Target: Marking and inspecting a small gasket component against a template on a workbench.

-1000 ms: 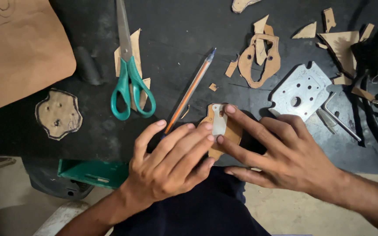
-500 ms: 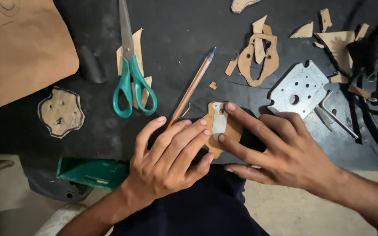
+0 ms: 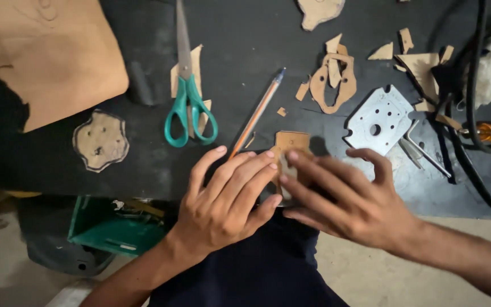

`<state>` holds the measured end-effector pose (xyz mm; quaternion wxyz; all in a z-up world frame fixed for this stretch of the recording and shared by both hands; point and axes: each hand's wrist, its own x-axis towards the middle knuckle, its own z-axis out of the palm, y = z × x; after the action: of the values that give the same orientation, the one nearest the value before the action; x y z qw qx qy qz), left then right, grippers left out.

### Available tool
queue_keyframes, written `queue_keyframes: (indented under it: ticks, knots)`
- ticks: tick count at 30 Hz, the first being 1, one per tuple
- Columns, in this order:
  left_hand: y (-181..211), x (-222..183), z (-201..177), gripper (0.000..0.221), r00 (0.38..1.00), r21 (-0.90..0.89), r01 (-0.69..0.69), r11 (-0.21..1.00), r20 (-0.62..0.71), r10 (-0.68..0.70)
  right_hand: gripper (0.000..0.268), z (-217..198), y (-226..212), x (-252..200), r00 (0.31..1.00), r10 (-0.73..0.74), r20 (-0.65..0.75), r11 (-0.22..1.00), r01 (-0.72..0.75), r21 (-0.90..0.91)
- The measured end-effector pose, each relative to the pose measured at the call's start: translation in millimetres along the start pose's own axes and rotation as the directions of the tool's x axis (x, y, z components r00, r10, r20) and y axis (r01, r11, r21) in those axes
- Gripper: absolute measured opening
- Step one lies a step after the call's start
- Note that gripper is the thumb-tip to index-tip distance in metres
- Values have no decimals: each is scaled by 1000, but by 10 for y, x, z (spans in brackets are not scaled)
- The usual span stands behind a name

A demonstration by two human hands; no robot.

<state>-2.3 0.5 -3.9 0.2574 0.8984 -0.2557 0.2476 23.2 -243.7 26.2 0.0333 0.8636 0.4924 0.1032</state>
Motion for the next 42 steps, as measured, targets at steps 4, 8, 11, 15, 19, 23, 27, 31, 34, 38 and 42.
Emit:
queue_keyframes:
  ticks: [4,8,11,15,19,23,27,31,34,38,42]
  knots:
    - [-20,-10,9,34,1000,-9,-10,1000,-10,10,37,-27,-59,-5,984,-25,-178,997,37,62]
    - [-26,-29,10,33,999,-10,-25,1000,-22,25,33,-260,152,-46,985,26,-171,954,27,299]
    - [-30,-17,17,32,998,1,-34,999,-43,35,22,-322,582,-214,938,177,-299,962,-101,253]
    - [-18,-25,16,29,998,-10,-32,999,-50,32,27,17,1184,-200,940,316,-131,947,-304,106]
    - [-21,-15,19,26,998,-20,-24,1000,-61,22,17,151,1355,-55,968,250,-27,954,-251,-164]
    - [-4,-8,40,26,998,-7,-14,1000,-61,13,27,-36,1187,162,934,355,30,916,-354,189]
    - [-6,-19,55,26,998,0,-31,1000,-59,31,51,-132,1079,455,868,423,261,777,-495,389]
    - [-4,-7,70,27,997,22,-23,999,-70,25,22,-188,1096,481,751,567,337,603,-658,450]
    - [-3,0,86,26,997,18,-14,1000,-71,15,14,-288,1111,341,718,613,330,561,-690,458]
    - [6,13,100,27,994,-12,2,1000,-111,-3,19,-583,905,368,732,569,374,475,-664,577]
    - [6,-37,126,25,991,-11,3,1000,-133,-5,36,-486,639,561,708,479,519,330,-694,640]
